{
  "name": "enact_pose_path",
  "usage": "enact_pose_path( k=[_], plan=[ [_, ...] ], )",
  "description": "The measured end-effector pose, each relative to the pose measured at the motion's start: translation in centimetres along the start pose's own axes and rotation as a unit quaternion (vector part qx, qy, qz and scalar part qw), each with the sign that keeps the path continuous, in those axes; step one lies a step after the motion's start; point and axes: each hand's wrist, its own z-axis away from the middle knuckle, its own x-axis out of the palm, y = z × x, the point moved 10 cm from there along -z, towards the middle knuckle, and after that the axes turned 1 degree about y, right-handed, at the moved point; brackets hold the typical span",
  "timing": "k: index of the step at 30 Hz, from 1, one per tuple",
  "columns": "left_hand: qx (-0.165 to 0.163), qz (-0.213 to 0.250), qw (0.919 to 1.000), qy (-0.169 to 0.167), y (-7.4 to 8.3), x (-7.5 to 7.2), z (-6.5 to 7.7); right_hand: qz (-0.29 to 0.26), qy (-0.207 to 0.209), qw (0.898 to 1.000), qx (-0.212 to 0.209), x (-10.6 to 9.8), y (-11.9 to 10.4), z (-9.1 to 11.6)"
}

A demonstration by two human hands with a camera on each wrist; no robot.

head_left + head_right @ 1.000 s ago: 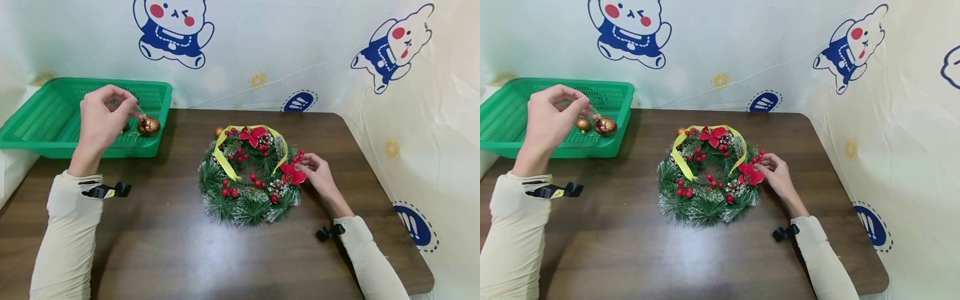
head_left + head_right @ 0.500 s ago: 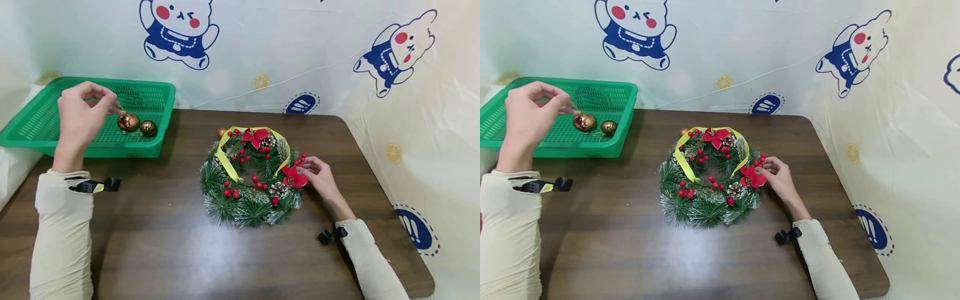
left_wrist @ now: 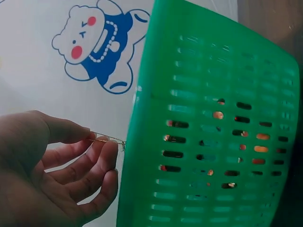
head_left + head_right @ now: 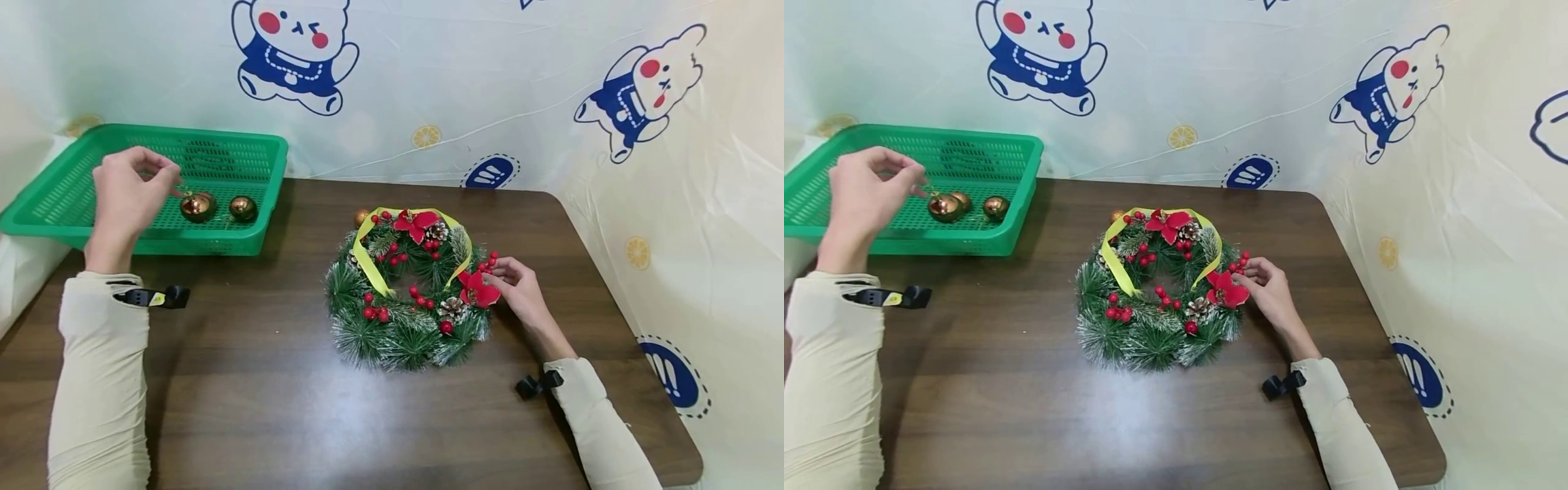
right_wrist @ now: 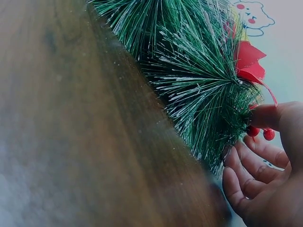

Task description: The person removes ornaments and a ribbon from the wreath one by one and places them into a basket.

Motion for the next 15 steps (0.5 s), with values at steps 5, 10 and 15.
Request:
enact_pose_path(
  k=[5,10,15],
  plan=[
    [0.001,-0.023,0.9997,-0.004,-0.5,0.2,-0.3,-0.005,0.001,1.0,-0.005,0.1,0.0,-0.1],
    [0.002,-0.047,0.9988,-0.011,-1.1,0.6,-0.5,-0.008,-0.003,1.0,-0.007,0.1,0.1,0.0],
    [0.004,-0.063,0.9979,-0.012,-1.4,0.7,-0.5,-0.01,-0.002,1.0,-0.007,0.1,0.4,0.0]
  ],
)
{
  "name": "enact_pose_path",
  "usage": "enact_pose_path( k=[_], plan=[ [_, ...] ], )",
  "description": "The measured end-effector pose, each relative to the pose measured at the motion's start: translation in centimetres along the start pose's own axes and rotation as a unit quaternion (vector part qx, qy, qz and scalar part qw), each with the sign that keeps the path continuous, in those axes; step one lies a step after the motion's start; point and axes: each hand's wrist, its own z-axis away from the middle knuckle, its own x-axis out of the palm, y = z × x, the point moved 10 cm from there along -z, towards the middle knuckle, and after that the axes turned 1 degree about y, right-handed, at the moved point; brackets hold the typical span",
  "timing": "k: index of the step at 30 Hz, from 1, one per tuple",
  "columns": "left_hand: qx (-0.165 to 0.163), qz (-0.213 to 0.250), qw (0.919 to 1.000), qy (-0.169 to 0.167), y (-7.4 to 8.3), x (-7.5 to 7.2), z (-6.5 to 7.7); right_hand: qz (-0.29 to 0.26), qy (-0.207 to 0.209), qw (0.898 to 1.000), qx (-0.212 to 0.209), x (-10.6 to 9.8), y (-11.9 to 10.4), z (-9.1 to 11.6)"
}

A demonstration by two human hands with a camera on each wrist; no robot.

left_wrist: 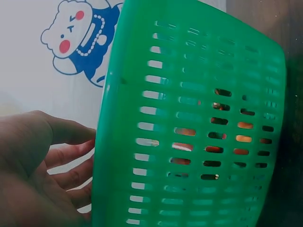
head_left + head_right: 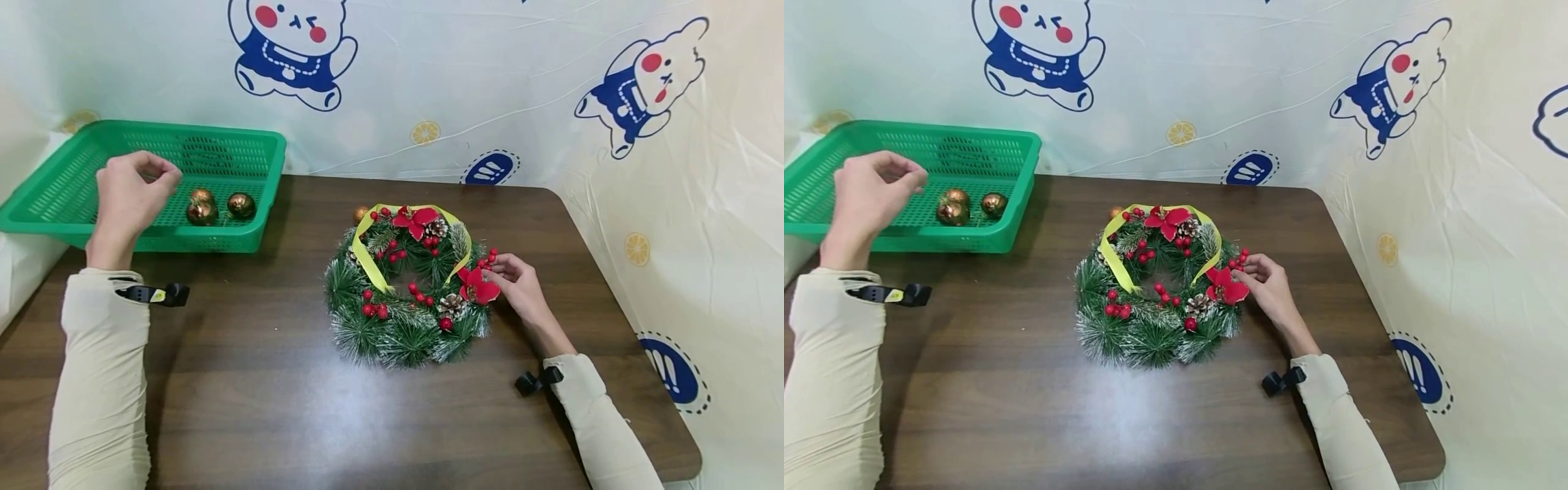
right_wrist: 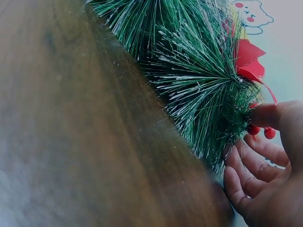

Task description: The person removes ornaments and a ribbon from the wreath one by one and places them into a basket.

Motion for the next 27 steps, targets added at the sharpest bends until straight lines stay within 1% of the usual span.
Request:
enact_pose_path(
  k=[4,8,12,15,20,24,27],
  plan=[
    [0.009,-0.006,0.9999,0.007,0.4,0.0,0.0,0.0,-0.002,1.0,0.002,0.0,0.2,0.0],
    [0.018,-0.004,0.9997,0.013,1.2,0.0,0.0,-0.003,-0.001,1.0,0.009,0.0,0.2,0.0],
    [0.025,-0.001,0.9995,0.021,2.0,0.1,0.3,-0.006,-0.002,1.0,0.01,0.0,0.3,-0.2],
    [0.036,0.001,0.999,0.028,3.0,0.1,0.6,-0.008,-0.002,1.0,0.006,-0.1,1.0,-0.5],
    [0.061,0.011,0.9974,0.038,4.9,0.4,1.3,0.0,0.005,1.0,0.005,-0.5,2.9,-1.1],
    [0.083,0.013,0.9956,0.04,6.4,1.1,1.6,0.005,0.008,1.0,-0.001,-0.5,3.3,-1.2],
    [0.094,0.012,0.9948,0.036,7.2,1.6,1.8,0.007,0.008,1.0,-0.008,-0.5,3.2,-1.2]
  ],
)
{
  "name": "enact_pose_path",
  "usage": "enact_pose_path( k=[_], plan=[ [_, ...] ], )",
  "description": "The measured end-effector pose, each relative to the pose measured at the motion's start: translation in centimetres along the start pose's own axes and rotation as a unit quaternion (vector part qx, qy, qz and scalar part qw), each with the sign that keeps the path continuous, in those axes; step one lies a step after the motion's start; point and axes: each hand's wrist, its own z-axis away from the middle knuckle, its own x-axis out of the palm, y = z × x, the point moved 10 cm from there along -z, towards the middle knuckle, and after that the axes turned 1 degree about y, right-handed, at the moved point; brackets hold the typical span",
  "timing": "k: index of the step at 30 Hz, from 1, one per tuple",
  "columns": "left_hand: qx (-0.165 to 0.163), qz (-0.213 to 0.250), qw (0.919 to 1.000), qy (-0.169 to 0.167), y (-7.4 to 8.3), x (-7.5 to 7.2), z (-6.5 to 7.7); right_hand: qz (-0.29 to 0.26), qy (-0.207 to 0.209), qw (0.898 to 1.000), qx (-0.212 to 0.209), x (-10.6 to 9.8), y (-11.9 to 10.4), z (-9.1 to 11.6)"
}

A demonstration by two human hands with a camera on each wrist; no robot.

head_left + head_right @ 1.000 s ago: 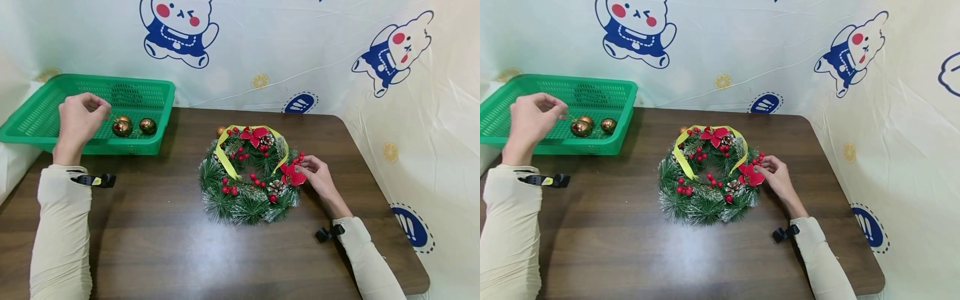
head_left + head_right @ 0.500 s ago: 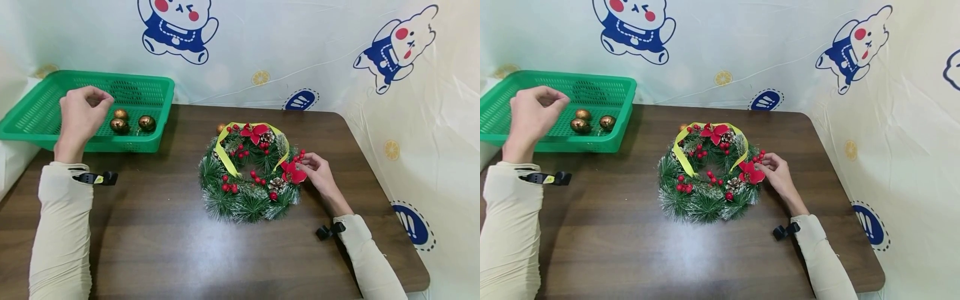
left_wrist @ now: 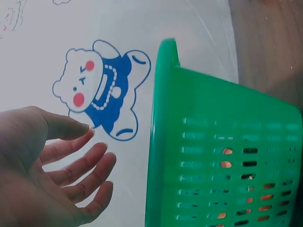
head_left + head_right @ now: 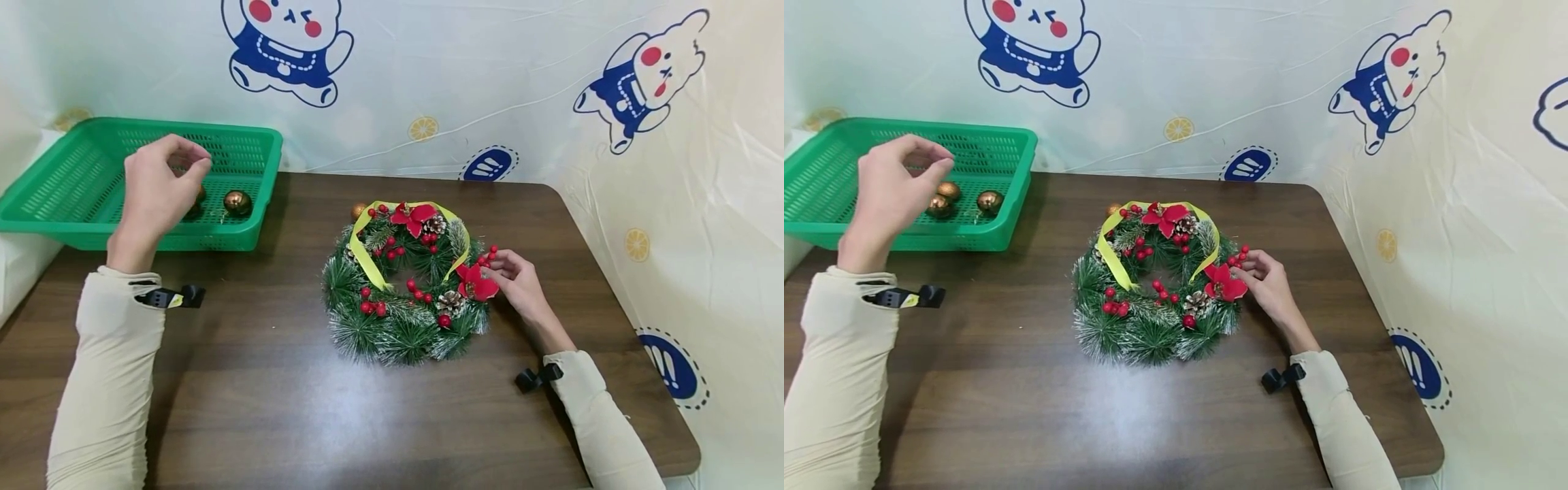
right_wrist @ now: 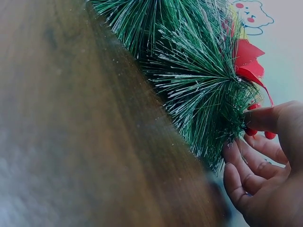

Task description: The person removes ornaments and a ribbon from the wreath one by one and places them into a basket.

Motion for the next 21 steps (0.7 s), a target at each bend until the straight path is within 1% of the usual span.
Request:
enact_pose_path(
  k=[4,8,13,20,21],
  plan=[
    [0.01,-0.005,0.9999,-0.002,0.6,0.5,0.2,0.002,-0.001,1.0,-0.003,0.0,-0.1,0.0],
    [0.024,0.0,0.9997,-0.004,1.5,0.9,0.4,0.006,0.002,1.0,0.0,0.0,-0.1,0.1],
    [0.039,0.008,0.999,-0.018,2.4,1.6,0.9,0.002,-0.005,1.0,0.008,0.3,-0.3,0.1],
    [0.064,0.019,0.9974,-0.027,4.0,2.4,1.1,0.02,-0.014,1.0,0.007,0.5,-3.2,1.1],
    [0.068,0.021,0.997,-0.028,4.3,2.6,1.1,0.023,-0.016,1.0,0.011,0.5,-3.3,1.1]
  ],
)
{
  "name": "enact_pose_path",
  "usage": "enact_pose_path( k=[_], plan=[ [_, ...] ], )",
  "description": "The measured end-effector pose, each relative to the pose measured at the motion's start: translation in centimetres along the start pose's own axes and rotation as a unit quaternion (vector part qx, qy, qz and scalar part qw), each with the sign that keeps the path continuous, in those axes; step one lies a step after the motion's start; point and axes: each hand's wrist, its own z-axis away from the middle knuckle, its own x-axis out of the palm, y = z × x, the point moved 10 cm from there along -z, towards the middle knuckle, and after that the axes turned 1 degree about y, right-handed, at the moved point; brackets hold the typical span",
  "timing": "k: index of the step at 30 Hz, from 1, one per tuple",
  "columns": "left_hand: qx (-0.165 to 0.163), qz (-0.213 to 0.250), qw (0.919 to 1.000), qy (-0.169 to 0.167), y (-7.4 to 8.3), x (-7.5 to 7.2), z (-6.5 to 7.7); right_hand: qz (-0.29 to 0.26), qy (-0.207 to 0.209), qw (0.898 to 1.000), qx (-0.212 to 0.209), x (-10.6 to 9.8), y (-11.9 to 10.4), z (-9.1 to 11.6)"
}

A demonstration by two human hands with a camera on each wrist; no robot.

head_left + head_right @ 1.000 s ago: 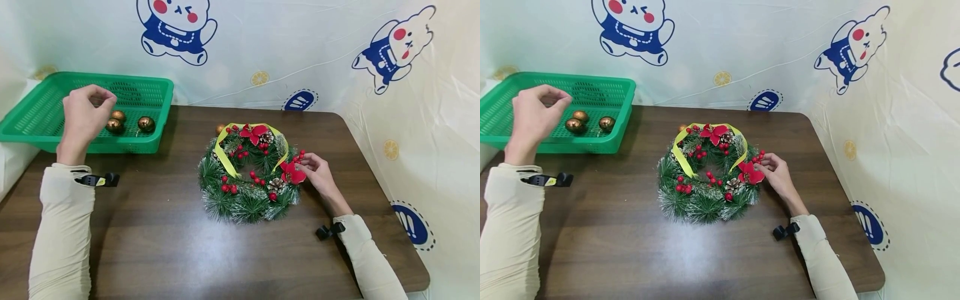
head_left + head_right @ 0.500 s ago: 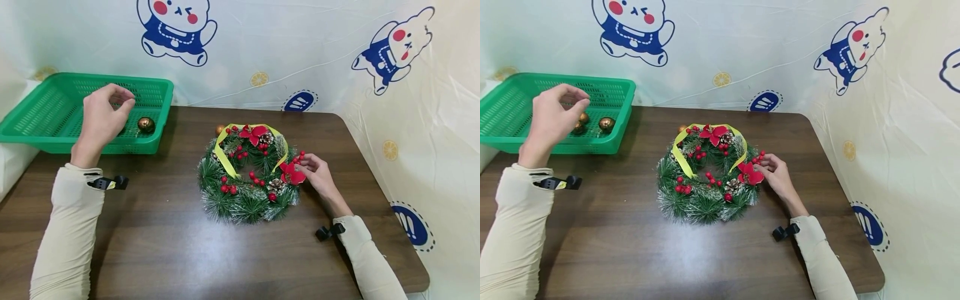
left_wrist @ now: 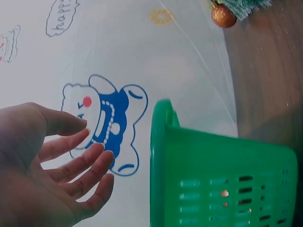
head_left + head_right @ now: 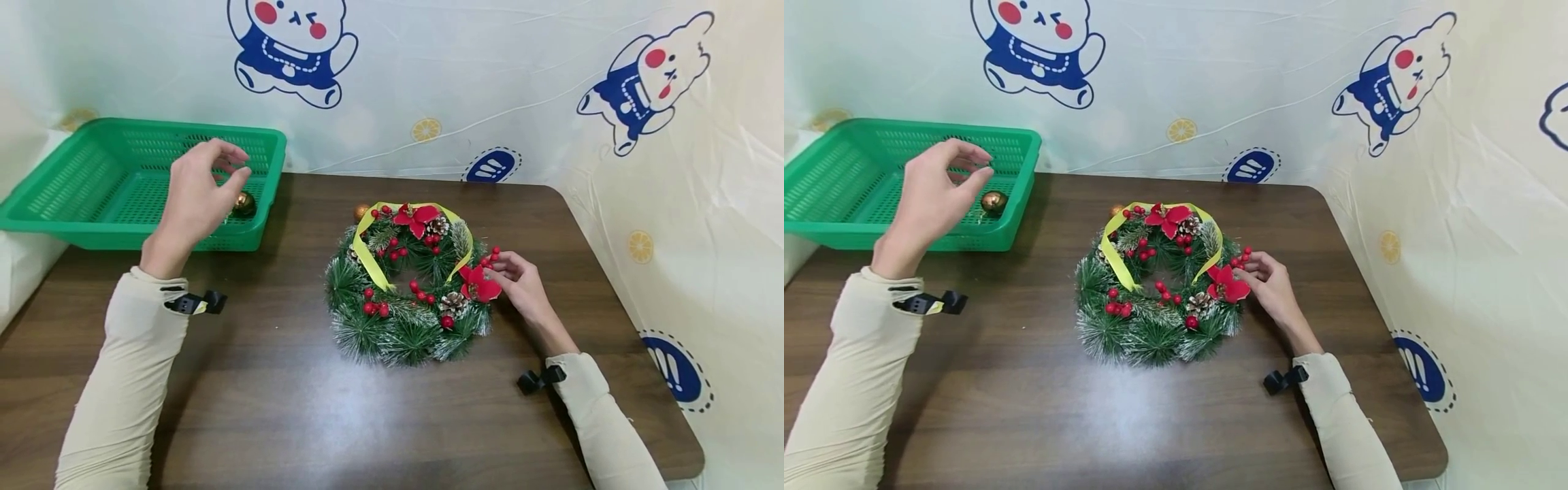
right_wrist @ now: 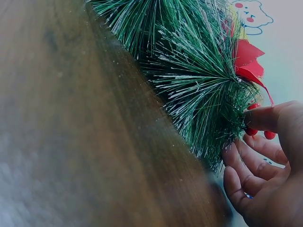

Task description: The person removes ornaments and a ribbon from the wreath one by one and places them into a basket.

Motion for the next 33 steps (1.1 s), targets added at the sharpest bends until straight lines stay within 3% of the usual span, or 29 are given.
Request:
enact_pose_path(
  k=[18,28,33],
  plan=[
    [0.074,0.046,0.995,-0.048,4.2,6.2,-0.6,-0.02,-0.004,1.0,0.009,0.1,0.0,-0.5],
    [0.072,0.069,0.9883,-0.116,5.8,10.1,-1.0,-0.03,0.002,1.0,0.008,0.0,3.3,-1.3],
    [0.072,0.08,0.984,-0.142,6.4,12.1,-1.5,-0.03,0.009,0.999,0.002,-0.2,3.8,-1.3]
  ],
)
